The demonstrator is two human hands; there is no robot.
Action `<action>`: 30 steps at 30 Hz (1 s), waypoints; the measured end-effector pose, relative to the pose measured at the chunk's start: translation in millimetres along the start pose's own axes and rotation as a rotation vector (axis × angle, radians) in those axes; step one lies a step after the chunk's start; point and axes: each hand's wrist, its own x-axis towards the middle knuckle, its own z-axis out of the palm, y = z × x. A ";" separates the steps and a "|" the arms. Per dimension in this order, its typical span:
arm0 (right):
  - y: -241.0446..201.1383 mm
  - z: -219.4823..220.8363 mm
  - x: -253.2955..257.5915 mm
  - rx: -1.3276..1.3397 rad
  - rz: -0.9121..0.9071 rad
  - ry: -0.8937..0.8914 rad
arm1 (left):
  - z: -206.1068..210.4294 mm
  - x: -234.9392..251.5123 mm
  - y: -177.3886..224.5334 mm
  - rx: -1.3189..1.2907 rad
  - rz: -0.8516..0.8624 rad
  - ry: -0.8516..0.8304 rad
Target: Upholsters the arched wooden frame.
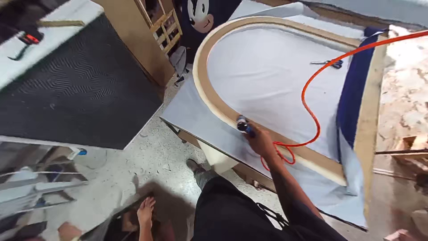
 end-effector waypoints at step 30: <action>-340.1 169.5 480.7 0.031 0.402 0.409 | 72.3 589.6 518.7 0.284 0.128 -0.528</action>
